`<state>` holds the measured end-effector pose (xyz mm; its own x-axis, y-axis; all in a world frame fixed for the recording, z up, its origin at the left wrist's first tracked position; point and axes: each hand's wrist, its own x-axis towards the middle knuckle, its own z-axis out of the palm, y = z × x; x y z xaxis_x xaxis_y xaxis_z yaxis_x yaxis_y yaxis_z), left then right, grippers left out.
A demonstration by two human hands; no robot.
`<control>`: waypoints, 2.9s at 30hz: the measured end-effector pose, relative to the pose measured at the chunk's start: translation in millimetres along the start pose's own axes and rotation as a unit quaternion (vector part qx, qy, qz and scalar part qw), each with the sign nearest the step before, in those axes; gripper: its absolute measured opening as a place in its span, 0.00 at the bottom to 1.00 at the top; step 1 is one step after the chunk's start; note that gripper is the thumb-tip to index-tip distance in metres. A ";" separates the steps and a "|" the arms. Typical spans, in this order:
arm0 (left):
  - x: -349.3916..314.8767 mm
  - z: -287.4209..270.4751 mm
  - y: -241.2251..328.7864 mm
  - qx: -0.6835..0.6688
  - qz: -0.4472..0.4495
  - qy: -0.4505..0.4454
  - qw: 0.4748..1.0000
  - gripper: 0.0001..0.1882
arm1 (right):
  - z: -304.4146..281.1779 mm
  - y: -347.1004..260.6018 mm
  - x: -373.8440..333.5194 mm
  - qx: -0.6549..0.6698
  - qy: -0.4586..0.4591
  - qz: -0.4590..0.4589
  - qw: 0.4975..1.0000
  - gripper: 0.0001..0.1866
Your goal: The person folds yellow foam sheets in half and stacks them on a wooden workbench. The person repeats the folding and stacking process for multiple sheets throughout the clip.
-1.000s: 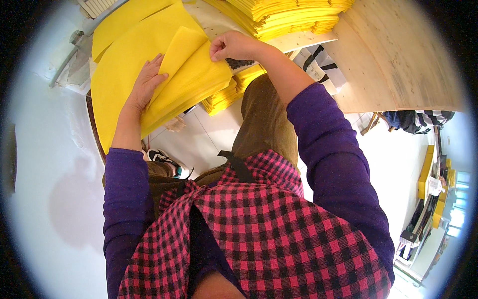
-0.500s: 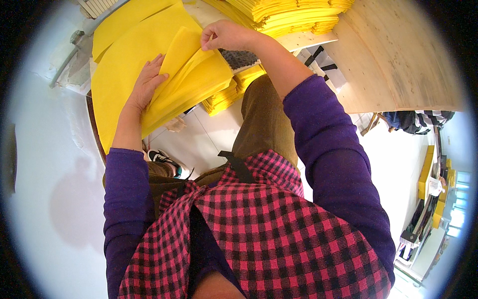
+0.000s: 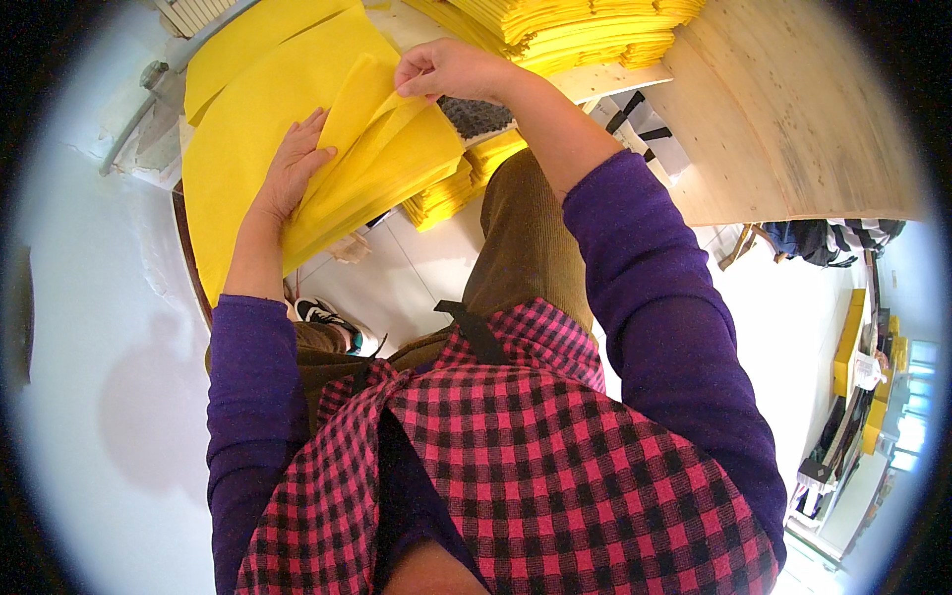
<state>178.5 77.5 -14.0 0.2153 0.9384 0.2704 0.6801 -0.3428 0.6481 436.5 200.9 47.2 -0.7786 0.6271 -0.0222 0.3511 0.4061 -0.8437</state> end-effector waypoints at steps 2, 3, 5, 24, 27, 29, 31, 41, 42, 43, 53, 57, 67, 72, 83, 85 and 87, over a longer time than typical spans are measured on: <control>-0.9 0.2 0.4 0.005 0.003 0.001 1.000 0.27 | 0.4 3.2 -2.0 0.025 -0.007 -0.015 1.000 0.10; -1.2 0.4 0.6 0.006 0.003 0.002 1.000 0.27 | 0.7 4.1 -3.0 0.035 -0.006 -0.004 0.999 0.10; -0.9 0.3 0.8 0.010 0.000 -0.003 1.000 0.27 | 1.7 5.3 -6.0 0.085 -0.001 -0.001 0.996 0.11; 0.3 -0.2 1.6 0.021 -0.005 -0.012 1.000 0.27 | 2.9 -2.2 -13.9 0.281 -0.062 -0.005 0.958 0.17; 0.4 -0.7 0.5 0.017 0.002 -0.016 1.000 0.27 | 4.4 -5.3 -9.8 0.315 -0.067 -0.021 0.947 0.18; 0.1 -0.4 -0.6 0.012 0.004 -0.011 1.000 0.26 | 7.5 -6.7 -8.5 0.321 -0.046 -0.024 0.945 0.18; -0.2 -0.1 -2.0 0.010 0.006 -0.004 1.000 0.26 | 11.0 -8.4 -5.9 0.328 -0.035 -0.028 0.943 0.18; -3.0 -0.4 7.8 -0.070 -0.025 0.033 0.997 0.29 | 24.3 -14.9 3.8 0.375 0.022 -0.061 0.925 0.19; -3.7 -1.0 9.6 -0.078 -0.028 0.034 0.996 0.30 | 25.7 -15.2 4.2 0.379 0.030 -0.063 0.923 0.19; -4.3 -1.5 11.0 -0.068 -0.025 0.023 0.997 0.30 | 26.8 -15.6 4.5 0.379 0.035 -0.060 0.923 0.19; 0.3 -3.0 8.0 -0.025 -0.019 -0.025 0.999 0.29 | 24.7 -9.4 -4.9 0.330 0.074 -0.070 0.938 0.16; -0.4 -1.3 5.4 -0.008 -0.008 -0.007 1.000 0.28 | 12.6 9.2 -17.6 0.287 0.106 -0.035 0.951 0.11; -0.4 1.1 1.3 0.002 -0.010 -0.003 1.000 0.28 | 12.5 37.0 -43.0 -0.013 0.004 0.024 1.000 0.10; 0.1 1.0 2.1 0.009 -0.009 -0.002 1.000 0.27 | 15.0 34.0 -39.4 -0.016 0.011 0.044 0.999 0.08; -0.7 -0.3 6.3 0.004 -0.014 -0.003 1.000 0.27 | 9.8 18.0 -37.5 -0.030 0.036 0.046 0.998 0.10; -0.3 -0.6 6.1 0.004 -0.013 -0.004 1.000 0.27 | 7.9 16.7 -35.0 -0.019 0.039 0.042 0.998 0.10; -0.2 -0.8 5.8 0.004 -0.013 -0.006 1.000 0.28 | 6.4 15.4 -31.4 -0.029 0.041 0.040 0.998 0.10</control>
<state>181.8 75.2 -9.7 0.2063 0.9472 0.2455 0.6913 -0.3187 0.6486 463.0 183.2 31.4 -0.7028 0.7101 -0.0429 0.4417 0.3883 -0.8087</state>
